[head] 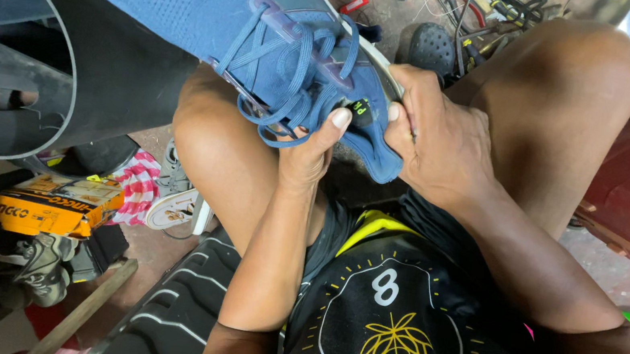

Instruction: The person holds a blue sneaker and uses a small metal tool to scrape and clean the sole. They then apply a substance from a small tube to the sole and continue to work on the shoe's surface.

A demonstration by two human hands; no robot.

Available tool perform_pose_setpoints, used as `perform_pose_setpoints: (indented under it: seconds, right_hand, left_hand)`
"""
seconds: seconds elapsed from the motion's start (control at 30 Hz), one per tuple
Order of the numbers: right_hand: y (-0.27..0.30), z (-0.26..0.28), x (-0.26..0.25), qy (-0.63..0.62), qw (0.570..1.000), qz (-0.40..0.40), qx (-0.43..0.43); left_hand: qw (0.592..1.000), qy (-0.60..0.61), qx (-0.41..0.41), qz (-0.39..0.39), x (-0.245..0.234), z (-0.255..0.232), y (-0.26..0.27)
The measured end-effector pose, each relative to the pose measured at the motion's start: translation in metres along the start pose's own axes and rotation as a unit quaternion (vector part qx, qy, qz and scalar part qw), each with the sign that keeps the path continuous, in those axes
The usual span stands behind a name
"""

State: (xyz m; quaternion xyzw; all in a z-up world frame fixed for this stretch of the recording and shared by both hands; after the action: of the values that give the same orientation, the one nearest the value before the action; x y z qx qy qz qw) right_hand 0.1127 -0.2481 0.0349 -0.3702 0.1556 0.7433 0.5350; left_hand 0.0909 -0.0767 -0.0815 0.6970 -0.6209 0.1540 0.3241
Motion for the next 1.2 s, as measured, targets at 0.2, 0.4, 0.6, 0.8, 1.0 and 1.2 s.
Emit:
perform_pose_setpoints:
  seconds: [0.2, 0.4, 0.6, 0.8, 1.0, 1.2]
  right_hand:
    - [-0.001, -0.006, -0.001, -0.076, 0.995, 0.019, 0.063]
    - [-0.007, -0.021, -0.019, -0.282, 0.956, -0.054, 0.055]
    - [-0.03, -0.038, -0.017, -0.363, 0.928, -0.07, 0.037]
    - [-0.025, -0.037, -0.024, -0.218, 0.972, -0.084, 0.036]
    - [-0.021, -0.031, -0.025, -0.159, 0.982, -0.102, 0.02]
    - [-0.013, -0.039, -0.027, -0.156, 0.984, -0.087, -0.01]
  left_hand:
    - [0.998, 0.054, 0.007, 0.012, -0.02, 0.018, -0.002]
    - [0.995, 0.093, -0.032, 0.024, -0.047, 0.038, -0.008]
    - [0.98, -0.11, -0.028, 0.166, -0.063, 0.055, 0.001]
    - [0.962, -0.141, -0.119, 0.202, -0.072, 0.062, 0.011]
    - [0.938, -0.222, -0.12, 0.237, -0.06, 0.044, 0.012]
    - [0.921, -0.261, -0.124, 0.262, -0.05, 0.038, 0.011]
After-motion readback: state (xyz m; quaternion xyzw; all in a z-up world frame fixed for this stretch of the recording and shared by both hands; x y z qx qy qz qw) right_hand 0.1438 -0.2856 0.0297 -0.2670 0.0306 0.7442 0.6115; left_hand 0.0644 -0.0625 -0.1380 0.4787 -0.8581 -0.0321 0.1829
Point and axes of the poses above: each hand's wrist, its own y-axis away from the middle knuckle, its own x-axis out of the palm, z = x × y, the point moved 4 cm from there along -y, towards the middle knuckle, and after that the axes turned 8 degrees about -x, right-handed, at the moved point
